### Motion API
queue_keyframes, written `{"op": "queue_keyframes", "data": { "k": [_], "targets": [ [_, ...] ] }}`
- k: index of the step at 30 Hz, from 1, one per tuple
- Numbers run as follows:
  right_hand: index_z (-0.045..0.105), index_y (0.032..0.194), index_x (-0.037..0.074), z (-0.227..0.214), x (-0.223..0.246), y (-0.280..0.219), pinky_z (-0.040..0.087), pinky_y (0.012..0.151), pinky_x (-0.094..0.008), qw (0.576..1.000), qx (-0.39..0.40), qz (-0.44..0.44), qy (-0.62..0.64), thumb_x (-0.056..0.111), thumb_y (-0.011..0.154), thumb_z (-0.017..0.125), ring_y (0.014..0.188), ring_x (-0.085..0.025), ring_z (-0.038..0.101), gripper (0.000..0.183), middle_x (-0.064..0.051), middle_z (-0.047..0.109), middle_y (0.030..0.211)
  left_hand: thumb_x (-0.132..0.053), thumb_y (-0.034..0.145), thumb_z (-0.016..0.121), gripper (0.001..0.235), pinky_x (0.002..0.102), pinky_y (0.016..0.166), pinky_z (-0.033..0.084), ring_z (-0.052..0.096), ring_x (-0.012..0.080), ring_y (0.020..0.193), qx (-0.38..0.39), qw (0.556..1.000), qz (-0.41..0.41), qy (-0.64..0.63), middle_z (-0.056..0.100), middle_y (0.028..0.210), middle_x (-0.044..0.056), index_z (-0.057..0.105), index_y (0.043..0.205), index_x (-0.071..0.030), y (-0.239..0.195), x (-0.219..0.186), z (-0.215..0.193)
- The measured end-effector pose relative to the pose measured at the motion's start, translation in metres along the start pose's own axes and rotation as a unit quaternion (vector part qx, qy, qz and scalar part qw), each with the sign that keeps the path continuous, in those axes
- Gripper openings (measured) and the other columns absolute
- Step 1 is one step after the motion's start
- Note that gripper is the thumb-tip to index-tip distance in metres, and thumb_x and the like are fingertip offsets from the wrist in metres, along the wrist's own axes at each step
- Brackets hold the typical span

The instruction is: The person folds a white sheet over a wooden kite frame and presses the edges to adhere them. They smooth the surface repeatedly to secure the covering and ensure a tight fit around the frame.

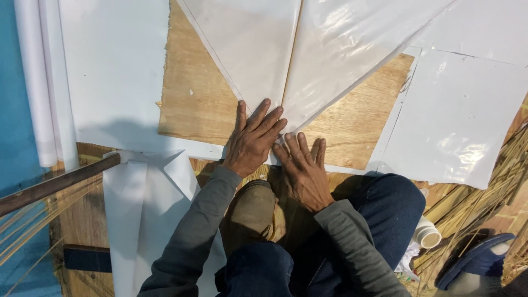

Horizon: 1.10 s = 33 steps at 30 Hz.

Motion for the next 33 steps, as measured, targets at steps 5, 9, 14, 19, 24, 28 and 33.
{"op": "queue_keyframes", "data": {
  "k": [5, 9, 14, 19, 24, 28, 33],
  "targets": [
    [0.039, 0.164, 0.026, -0.011, -0.055, 0.015, -0.002, 0.115, -0.075, 0.998, -0.008, 0.022, -0.065, 0.031, 0.102, 0.044, 0.156, -0.043, 0.016, 0.062, -0.017, 0.026, 0.170, -0.025, 0.109, 0.063, 0.040, 0.073, 0.131, 0.012, 0.031, 0.0277, 0.156, -0.014, 1.000, 0.001, -0.003, 0.044, 0.163, -0.002, 0.058, 0.149, -0.025, 0.003, -0.001, -0.001],
    [0.045, 0.164, 0.018, -0.023, -0.099, 0.026, -0.005, 0.110, -0.076, 0.990, -0.041, 0.076, -0.116, 0.030, 0.109, 0.040, 0.154, -0.046, 0.011, 0.057, -0.023, 0.022, 0.170, -0.025, 0.109, 0.061, 0.038, 0.072, 0.130, 0.010, 0.033, 0.0273, 0.156, -0.032, 0.999, 0.018, 0.001, 0.047, 0.162, 0.000, 0.060, 0.147, -0.023, 0.001, -0.001, -0.003],
    [0.042, 0.164, 0.021, -0.023, -0.080, 0.026, -0.005, 0.111, -0.076, 0.993, -0.033, 0.065, -0.091, 0.032, 0.108, 0.037, 0.155, -0.045, 0.013, 0.057, -0.023, 0.024, 0.169, -0.026, 0.108, 0.062, 0.038, 0.072, 0.131, 0.010, 0.034, 0.0273, 0.155, -0.041, 0.999, 0.011, -0.006, 0.048, 0.162, -0.001, 0.061, 0.147, -0.024, 0.001, -0.001, -0.001],
    [0.046, 0.159, 0.024, 0.002, -0.019, 0.007, 0.001, 0.115, -0.077, 0.998, -0.012, 0.027, -0.057, 0.027, 0.102, 0.044, 0.154, -0.044, 0.024, 0.058, -0.022, 0.034, 0.166, -0.026, 0.109, 0.063, 0.039, 0.075, 0.129, 0.013, 0.034, 0.0277, 0.155, -0.050, 0.999, 0.010, -0.005, 0.048, 0.162, -0.001, 0.059, 0.148, -0.024, 0.003, -0.003, -0.003],
    [0.038, 0.162, 0.027, 0.006, -0.001, -0.004, 0.000, 0.117, -0.077, 1.000, -0.007, 0.016, -0.006, 0.032, 0.102, 0.041, 0.158, -0.038, 0.015, 0.060, -0.014, 0.026, 0.170, -0.023, 0.108, 0.064, 0.044, 0.073, 0.131, 0.011, 0.029, 0.0264, 0.157, 0.001, 1.000, -0.001, 0.001, 0.042, 0.165, -0.004, 0.056, 0.151, -0.028, 0.000, 0.000, 0.000],
    [0.041, 0.162, 0.017, 0.003, -0.009, 0.005, -0.001, 0.117, -0.075, 0.997, -0.025, 0.062, -0.050, 0.036, 0.108, 0.040, 0.158, -0.040, 0.011, 0.057, -0.018, 0.022, 0.171, -0.024, 0.113, 0.057, 0.038, 0.068, 0.134, 0.013, 0.030, 0.0249, 0.155, -0.007, 1.000, -0.022, -0.013, 0.045, 0.162, -0.002, 0.056, 0.151, -0.025, 0.005, -0.009, -0.013],
    [0.040, 0.160, 0.021, 0.010, 0.013, -0.002, -0.005, 0.119, -0.075, 0.999, 0.010, 0.030, -0.037, 0.044, 0.108, 0.038, 0.159, -0.035, 0.012, 0.058, -0.011, 0.024, 0.171, -0.024, 0.111, 0.059, 0.039, 0.070, 0.133, 0.012, 0.028, 0.0253, 0.157, 0.007, 1.000, -0.004, 0.020, 0.042, 0.164, -0.003, 0.056, 0.150, -0.026, 0.004, -0.005, -0.008]
  ]
}}
Point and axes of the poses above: each hand's wrist, its own y-axis towards the middle knuckle, its own z-axis out of the palm, x = y × z, the point moved 3 cm from there along y, towards the middle knuckle
